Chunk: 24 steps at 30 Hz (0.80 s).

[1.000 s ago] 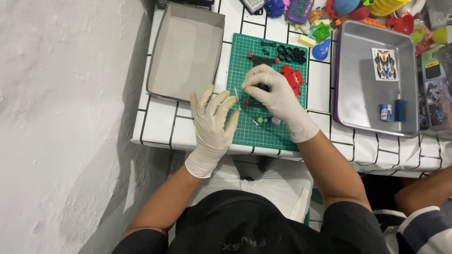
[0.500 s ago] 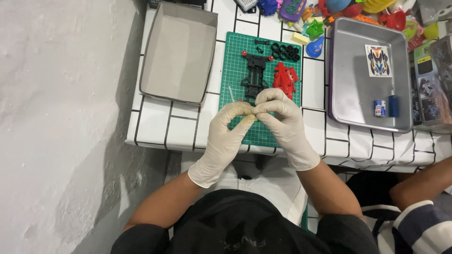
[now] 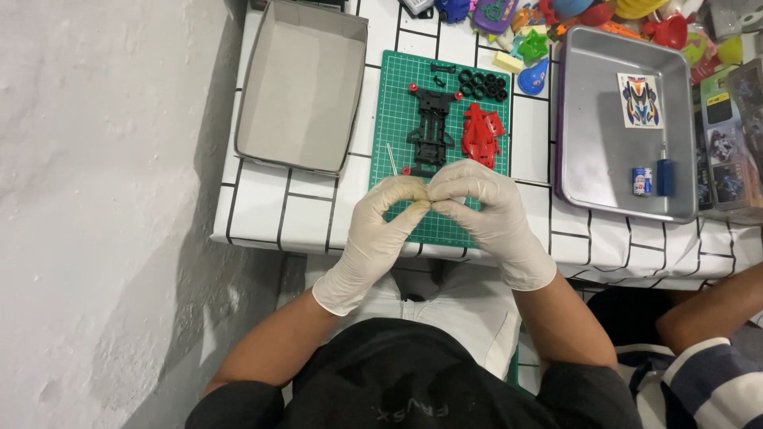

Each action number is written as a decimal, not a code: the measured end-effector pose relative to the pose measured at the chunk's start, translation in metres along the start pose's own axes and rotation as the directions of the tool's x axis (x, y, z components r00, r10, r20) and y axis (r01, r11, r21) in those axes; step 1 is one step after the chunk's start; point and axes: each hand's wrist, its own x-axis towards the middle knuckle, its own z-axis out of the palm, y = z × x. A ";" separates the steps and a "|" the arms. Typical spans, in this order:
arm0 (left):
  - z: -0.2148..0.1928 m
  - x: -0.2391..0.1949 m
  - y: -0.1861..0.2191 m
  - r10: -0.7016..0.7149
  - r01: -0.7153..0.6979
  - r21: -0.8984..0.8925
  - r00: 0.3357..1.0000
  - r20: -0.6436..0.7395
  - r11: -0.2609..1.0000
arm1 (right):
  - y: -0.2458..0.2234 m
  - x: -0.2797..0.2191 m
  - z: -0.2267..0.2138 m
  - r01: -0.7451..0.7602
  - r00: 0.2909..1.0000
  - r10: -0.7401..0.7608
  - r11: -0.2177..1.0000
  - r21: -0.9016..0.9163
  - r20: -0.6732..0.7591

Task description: Assembling the internal mechanical components of a motorized toy car chassis on a hobbyist cutting mat.

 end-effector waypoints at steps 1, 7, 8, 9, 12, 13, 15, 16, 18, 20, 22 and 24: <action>-0.001 0.000 -0.002 -0.001 0.001 -0.001 1.000 -0.001 1.000 | -0.002 0.001 0.000 -0.001 1.000 0.001 1.000 0.000 0.002; -0.007 0.002 -0.009 -0.001 0.001 0.036 1.000 0.000 0.999 | -0.002 0.009 -0.002 -0.011 0.998 0.018 0.995 -0.094 0.065; -0.009 0.002 -0.008 0.014 -0.014 0.088 1.000 -0.001 0.996 | 0.000 0.012 -0.004 -0.018 0.996 0.027 0.994 -0.106 0.084; -0.010 0.003 -0.007 0.029 -0.029 0.141 1.000 -0.001 0.990 | 0.001 0.014 -0.006 -0.024 0.994 0.036 0.993 -0.118 0.103; -0.012 0.005 -0.017 0.114 -0.101 0.331 0.993 -0.020 0.938 | 0.006 0.025 -0.010 -0.020 0.994 0.038 0.986 -0.168 0.100; -0.012 0.003 -0.015 0.112 -0.098 0.330 0.993 -0.023 0.939 | 0.013 0.027 -0.010 -0.022 0.994 0.039 0.986 -0.168 0.102; -0.013 0.000 -0.011 -0.048 0.056 0.283 0.998 -0.035 0.957 | 0.028 0.032 -0.010 -0.006 0.987 0.054 0.952 -0.306 0.149; -0.012 0.000 -0.008 -0.049 0.057 0.282 0.998 -0.037 0.958 | 0.033 0.033 -0.009 -0.006 0.987 0.054 0.952 -0.307 0.151; -0.011 0.001 -0.002 -0.276 0.276 0.009 0.961 -0.009 0.961 | 0.044 0.035 -0.007 0.003 0.980 0.062 0.947 -0.322 0.191; -0.013 0.005 0.000 -0.351 0.350 -0.075 0.936 -0.006 0.934 | 0.052 0.036 -0.006 0.010 0.977 0.062 0.943 -0.334 0.205; -0.014 0.009 0.007 -0.422 0.417 -0.157 0.907 0.005 0.895 | 0.054 0.037 -0.004 0.019 0.974 0.061 0.938 -0.346 0.218; -0.015 0.012 0.018 -0.474 0.471 -0.206 0.880 0.037 0.858 | 0.051 0.038 -0.003 -0.032 0.966 0.118 0.937 -0.349 0.229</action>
